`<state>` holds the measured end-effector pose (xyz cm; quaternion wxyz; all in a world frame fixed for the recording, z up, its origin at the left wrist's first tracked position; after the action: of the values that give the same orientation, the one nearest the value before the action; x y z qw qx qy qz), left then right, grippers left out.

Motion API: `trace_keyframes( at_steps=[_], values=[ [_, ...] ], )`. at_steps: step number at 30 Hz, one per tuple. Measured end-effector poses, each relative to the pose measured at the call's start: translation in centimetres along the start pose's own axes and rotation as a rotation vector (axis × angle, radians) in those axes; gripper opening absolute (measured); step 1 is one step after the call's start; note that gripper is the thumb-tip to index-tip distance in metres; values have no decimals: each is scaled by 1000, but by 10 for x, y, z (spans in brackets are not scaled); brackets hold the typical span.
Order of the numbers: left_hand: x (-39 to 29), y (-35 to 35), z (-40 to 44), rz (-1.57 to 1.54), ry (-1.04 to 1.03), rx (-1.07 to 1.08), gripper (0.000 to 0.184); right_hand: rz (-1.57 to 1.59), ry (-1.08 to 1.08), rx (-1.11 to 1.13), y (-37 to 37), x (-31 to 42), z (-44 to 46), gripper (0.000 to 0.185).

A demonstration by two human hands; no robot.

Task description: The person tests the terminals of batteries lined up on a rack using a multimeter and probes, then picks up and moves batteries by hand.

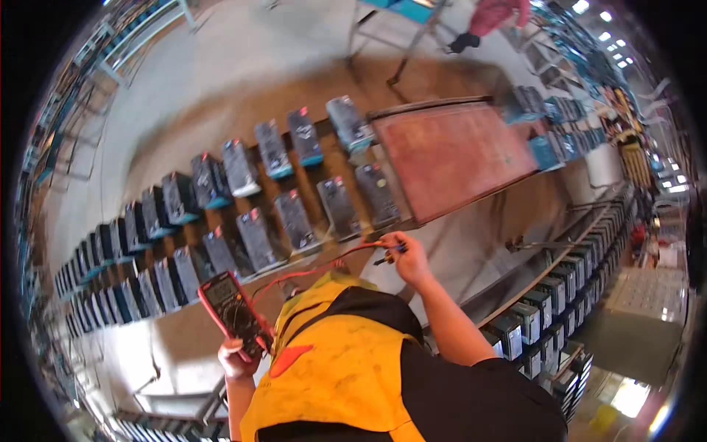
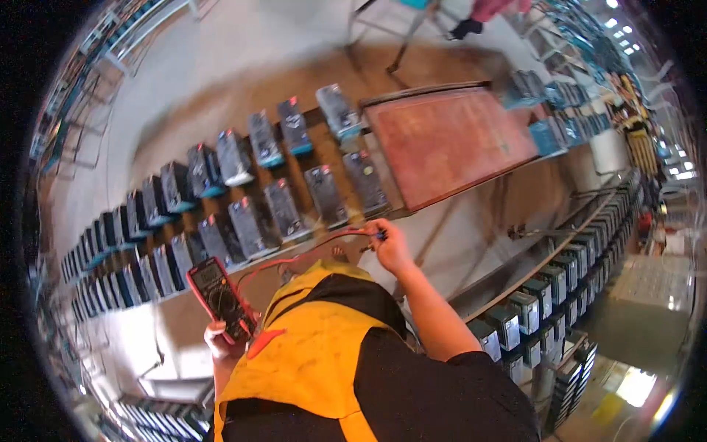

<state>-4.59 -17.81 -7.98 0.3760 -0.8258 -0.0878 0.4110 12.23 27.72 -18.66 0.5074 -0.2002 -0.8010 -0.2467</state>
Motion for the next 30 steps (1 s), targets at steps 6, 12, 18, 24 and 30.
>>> trace_keyframes(
  at_steps=[6,12,18,24,30],
  values=[
    [-2,-32,17,30,-12,-2,95,-9,-6,-67,5,13,-5,11],
    [-19,-33,34,104,22,79,99,-53,-28,-189,-5,31,-28,10],
    [-43,-31,64,121,83,213,94,-49,-95,-241,-28,20,-44,10],
    [-47,-16,80,110,163,208,92,-48,-129,-307,-46,34,-62,12],
    [-53,-5,101,230,239,294,91,19,-224,-428,-51,27,-88,16]
  ],
)
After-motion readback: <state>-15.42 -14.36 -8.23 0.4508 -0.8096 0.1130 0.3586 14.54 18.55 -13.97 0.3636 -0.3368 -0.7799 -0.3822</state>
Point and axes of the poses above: each hand's wrist, its own z-axis towards the middle knuckle, its own y-axis out of the back of the hand, x = y × z, the point moved 1 cm from there along z, towards the middle knuckle, and after that the axes turned 13 degrees about -y, right-handed, at the moved point
